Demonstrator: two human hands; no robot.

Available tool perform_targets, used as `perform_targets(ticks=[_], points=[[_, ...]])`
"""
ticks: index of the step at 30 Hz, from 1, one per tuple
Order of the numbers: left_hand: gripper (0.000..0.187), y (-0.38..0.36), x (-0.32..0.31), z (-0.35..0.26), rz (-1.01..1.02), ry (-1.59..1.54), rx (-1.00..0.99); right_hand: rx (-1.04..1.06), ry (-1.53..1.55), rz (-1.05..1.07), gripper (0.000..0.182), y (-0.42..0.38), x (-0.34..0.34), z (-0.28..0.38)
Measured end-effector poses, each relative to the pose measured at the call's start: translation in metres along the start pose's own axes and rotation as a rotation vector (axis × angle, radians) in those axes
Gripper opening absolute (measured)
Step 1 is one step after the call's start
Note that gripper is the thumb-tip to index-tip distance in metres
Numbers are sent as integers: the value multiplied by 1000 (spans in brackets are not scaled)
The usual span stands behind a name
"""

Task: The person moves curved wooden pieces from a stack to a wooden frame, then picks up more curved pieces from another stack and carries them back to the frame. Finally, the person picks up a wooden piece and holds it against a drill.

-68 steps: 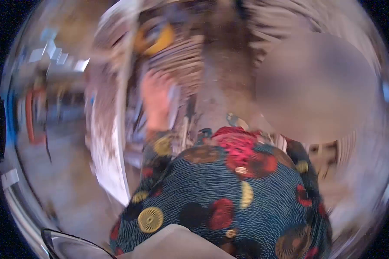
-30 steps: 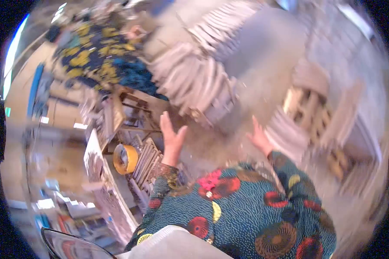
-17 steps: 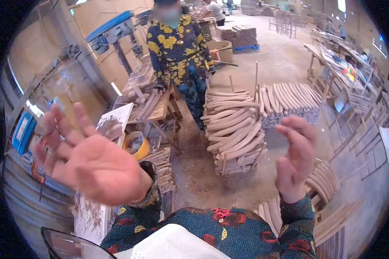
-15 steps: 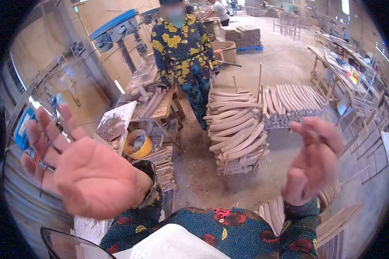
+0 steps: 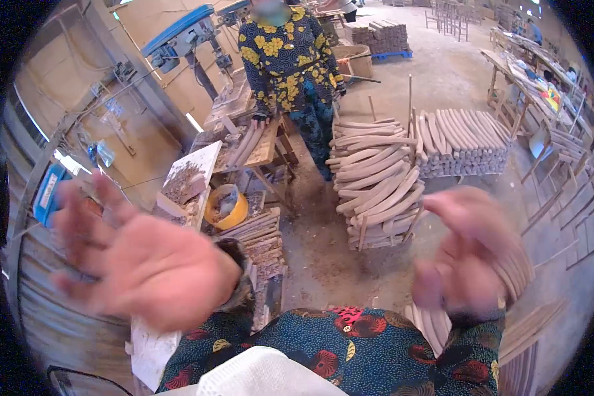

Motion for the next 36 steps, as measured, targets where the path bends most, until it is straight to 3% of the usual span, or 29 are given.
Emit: perform_targets(ticks=[1,3,5,6,7,8,9,10,11,12,14,20,25,27,28,29,30,32,34,36], points=[[50,-22,3,12,96,71,65,-80,-13,65,48,-21,-17,-11],[49,-110,18,53,411,307,441,-461,-132,379,43,-94,-67,-53],[55,-273,61,80,852,493,896,-874,18,660,41,-251,-98,-95],[56,-366,101,65,1069,428,1029,-994,-32,818,41,-336,-98,-102],[57,-499,186,14,1499,520,1234,-953,-93,906,37,-417,-91,-98],[56,-566,234,-51,1938,316,1800,-1011,-158,974,37,-476,-74,-82],[54,-584,262,-108,2036,188,2001,-1164,-228,1183,37,-535,-53,-63],[48,-587,284,-145,1677,162,2188,-1201,-198,1254,37,-588,-39,-43],[44,-641,331,-185,1407,50,1972,-1249,-186,1344,37,-634,-24,-25],[45,-633,349,-214,1481,192,2222,-1298,-188,1424,37,-663,-10,-10],[45,-613,368,-247,1466,321,2430,-1373,-188,1536,36,-709,15,12],[48,-552,403,-268,1244,547,2558,-1426,-246,1603,34,-743,17,-2],[50,-553,397,-222,1173,604,2506,-1315,-327,1458,33,-710,-35,-70],[48,-601,425,-215,1267,658,2413,-1315,-297,1291,43,-669,-67,-109],[47,-627,435,-214,1306,679,2371,-1411,-242,1196,44,-627,-81,-117],[49,-615,414,-199,1429,614,2308,-1318,-244,1217,44,-594,-100,-121],[52,-591,382,-178,1544,549,2235,-1304,-119,1104,43,-576,-116,-124],[58,-649,421,-174,1578,604,1921,-1301,-96,1140,43,-570,-141,-121],[65,-598,397,-137,1338,730,2197,-1257,-125,1216,41,-558,-151,-102],[68,-581,418,-126,1004,968,1998,-1253,-132,1376,44,-592,-143,-80]])
Point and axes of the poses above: each hand's wrist, its own y-axis towards the middle knuckle, its own x-axis out of the back of the hand, z = x × y, the point moved 10 cm from there along y, towards the middle knuckle, and after that the axes turned 13 degrees about -y, right-handed, at the moved point
